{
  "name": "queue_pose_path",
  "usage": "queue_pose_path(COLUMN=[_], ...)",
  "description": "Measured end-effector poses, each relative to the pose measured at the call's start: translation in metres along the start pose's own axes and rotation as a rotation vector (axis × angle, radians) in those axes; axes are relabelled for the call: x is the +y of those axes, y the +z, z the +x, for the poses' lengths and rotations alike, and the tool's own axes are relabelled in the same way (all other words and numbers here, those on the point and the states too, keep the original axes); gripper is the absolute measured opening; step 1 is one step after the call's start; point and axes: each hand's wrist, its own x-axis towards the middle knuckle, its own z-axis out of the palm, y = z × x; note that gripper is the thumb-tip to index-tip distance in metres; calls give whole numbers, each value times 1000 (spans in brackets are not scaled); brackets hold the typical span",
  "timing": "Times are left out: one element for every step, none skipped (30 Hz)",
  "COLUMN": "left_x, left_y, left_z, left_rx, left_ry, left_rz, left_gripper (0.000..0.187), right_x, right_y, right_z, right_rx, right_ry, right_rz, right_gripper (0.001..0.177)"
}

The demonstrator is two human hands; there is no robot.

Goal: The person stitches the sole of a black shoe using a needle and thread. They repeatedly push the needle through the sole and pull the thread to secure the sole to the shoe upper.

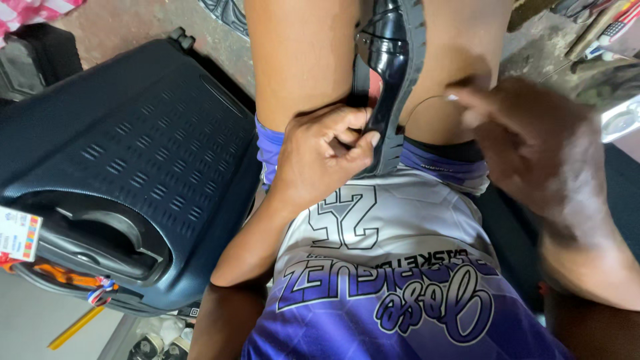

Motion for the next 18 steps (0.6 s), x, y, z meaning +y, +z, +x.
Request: queue_pose_path(left_x=[-1,-1,-2,-2,-2,-2,-2,-2,-2,-2,-1,-1,-1,-1,-1,-1,-1,-1], left_y=[1,1,0,0,0,-1,-1,-2,-4,-5,-5,-5,-6,-6,-6,-7,-7,-6], left_z=[-2,-4,-4,-4,-3,-3,-3,-3,-4,-4,-4,-4,-4,-3,-3,-3,-3,-4], left_rx=[-3,-4,-4,-3,-11,-18,-24,-31,-38,-47,-51,-55,-59,-60,-61,-60,-64,-67], left_ry=[-58,-76,-94,-108,-121,-138,-155,-113,-71,-28,-39,-50,-61,-56,-50,-48,-56,-64], left_rz=[-13,-7,-1,6,19,32,45,11,-24,-58,-51,-44,-38,-29,-21,-13,-15,-15], left_gripper=[18,21,25,29,29,30,31,31,30,29,30,31,32,32,32,32,32,32], right_x=[1,2,2,3,3,3,2,0,-2,-5,-7,-9,-11,-12,-13,-14,-15,-16], right_y=[3,7,11,15,19,22,23,25,26,26,27,27,27,27,27,28,28,28], right_z=[-3,-7,-11,-13,-15,-16,-17,-18,-17,-17,-16,-15,-13,-13,-12,-12,-12,-12], right_rx=[-26,-49,-73,-97,-120,-147,-143,-139,-136,-129,-121,-114,-118,-120,-123,-115,-108,-100], right_ry=[22,44,66,44,22,-1,-21,-38,-55,-59,-63,-66,-70,-71,-72,-76,-79,-85], right_rz=[27,54,81,31,-20,-67,-73,-80,-88,-78,-68,-58,-54,-49,-45,-62,-79,-95], right_gripper=[19,18,16,19,22,25,26,27,28,30,31,33,33,34,35,34,34,33])
